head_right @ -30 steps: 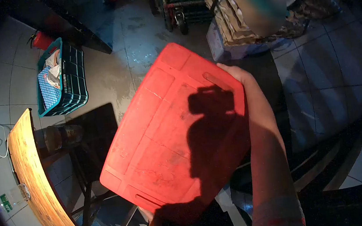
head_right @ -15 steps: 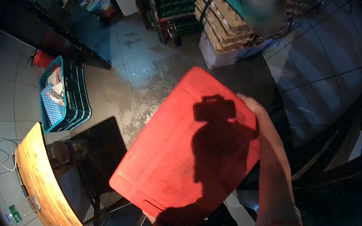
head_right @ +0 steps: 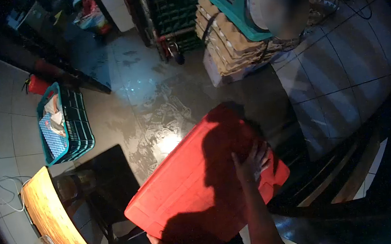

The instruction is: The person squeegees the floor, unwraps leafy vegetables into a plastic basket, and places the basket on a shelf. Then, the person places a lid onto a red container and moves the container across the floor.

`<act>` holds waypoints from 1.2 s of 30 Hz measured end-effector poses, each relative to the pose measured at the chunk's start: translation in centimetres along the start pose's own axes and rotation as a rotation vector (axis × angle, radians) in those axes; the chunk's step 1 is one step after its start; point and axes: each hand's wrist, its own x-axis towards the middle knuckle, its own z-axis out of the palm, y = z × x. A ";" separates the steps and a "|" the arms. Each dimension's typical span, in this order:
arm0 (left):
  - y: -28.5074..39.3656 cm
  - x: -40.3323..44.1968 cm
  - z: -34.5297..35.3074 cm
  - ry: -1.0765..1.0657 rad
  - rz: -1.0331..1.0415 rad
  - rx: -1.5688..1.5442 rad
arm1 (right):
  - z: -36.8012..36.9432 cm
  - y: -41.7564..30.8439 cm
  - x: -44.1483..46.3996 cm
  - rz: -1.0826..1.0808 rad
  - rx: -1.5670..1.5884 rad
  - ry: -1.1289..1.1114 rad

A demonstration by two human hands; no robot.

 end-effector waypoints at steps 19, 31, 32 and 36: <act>-2.5 8.0 12.1 -0.026 -0.155 -0.013 | 2.0 4.4 13.0 0.154 -0.106 0.193; -4.6 6.2 33.0 0.312 0.228 0.659 | 2.4 8.4 27.0 0.281 -0.105 0.166; -5.4 6.4 33.9 0.351 0.227 0.540 | 2.4 8.8 27.8 0.285 -0.099 0.171; -7.3 7.4 35.1 0.372 0.244 0.476 | 2.5 9.8 29.8 0.266 -0.087 0.163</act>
